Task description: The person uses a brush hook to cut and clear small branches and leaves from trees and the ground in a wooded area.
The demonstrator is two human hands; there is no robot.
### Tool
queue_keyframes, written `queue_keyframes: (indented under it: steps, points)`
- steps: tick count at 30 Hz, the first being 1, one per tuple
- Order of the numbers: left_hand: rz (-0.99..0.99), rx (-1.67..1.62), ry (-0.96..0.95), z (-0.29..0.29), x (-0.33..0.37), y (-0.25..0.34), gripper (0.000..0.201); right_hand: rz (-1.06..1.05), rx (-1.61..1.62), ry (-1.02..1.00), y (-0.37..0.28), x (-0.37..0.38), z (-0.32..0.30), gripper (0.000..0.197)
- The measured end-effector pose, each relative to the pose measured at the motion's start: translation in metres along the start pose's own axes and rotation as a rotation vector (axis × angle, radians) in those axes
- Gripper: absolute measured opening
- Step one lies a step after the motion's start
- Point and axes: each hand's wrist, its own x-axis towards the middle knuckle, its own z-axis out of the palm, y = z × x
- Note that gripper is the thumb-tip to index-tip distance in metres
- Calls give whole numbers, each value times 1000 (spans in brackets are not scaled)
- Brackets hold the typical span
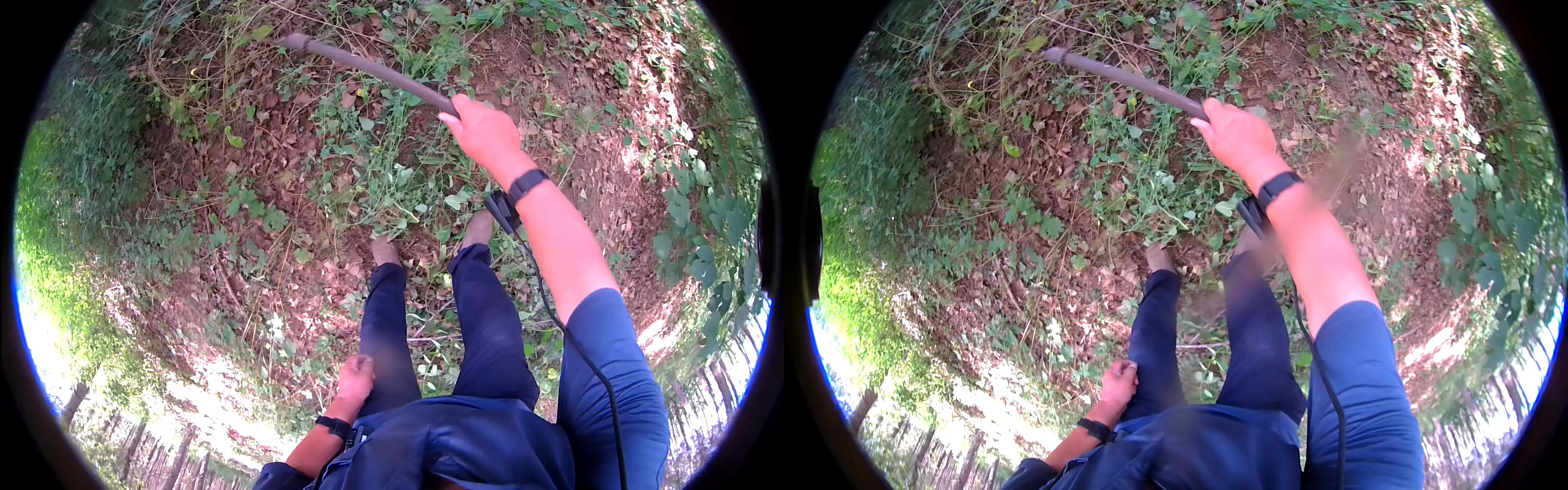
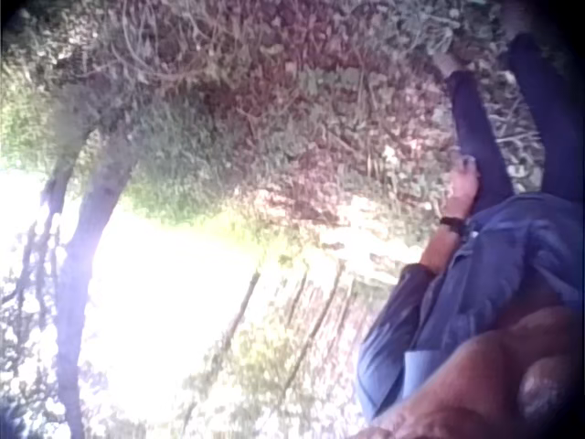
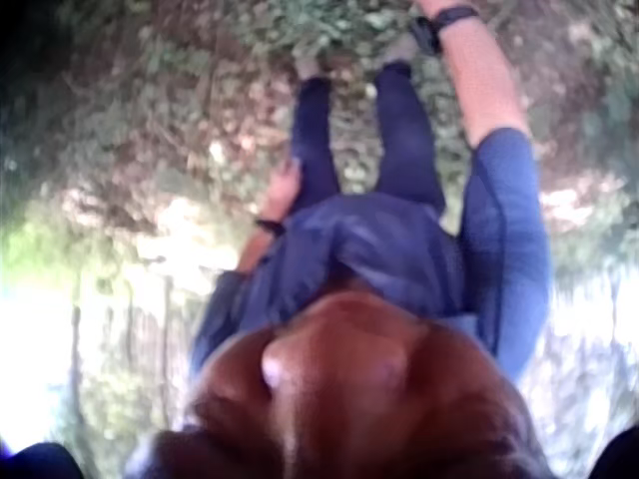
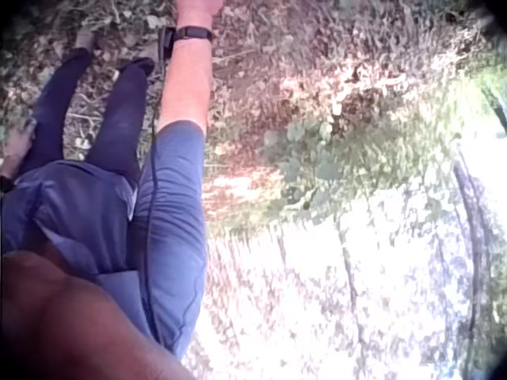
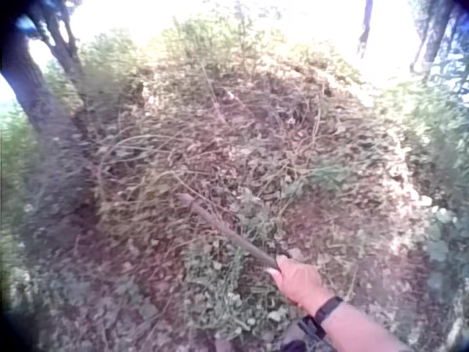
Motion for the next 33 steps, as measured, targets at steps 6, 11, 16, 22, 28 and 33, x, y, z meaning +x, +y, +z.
queue_keyframes:
  steps: [6,11,16,22,28,33]
  points:
    - [-24,-134,31,10,-3,-9,17,-21,-72,-107,33,42,39,29]
    - [-8,-160,33,18,-4,-8,18,635,-10,-152,187,-162,2,38]
    - [9,-64,-15,20,-3,11,20,1046,-217,-251,268,-456,-92,40]
    - [67,151,-41,16,-22,41,21,1433,-371,-617,242,-688,-161,46]
    - [129,195,-120,15,-56,74,21,1472,-77,-234,152,-735,-136,46]
    - [300,198,-236,20,-88,112,27,1049,165,-4,101,-576,-133,43]
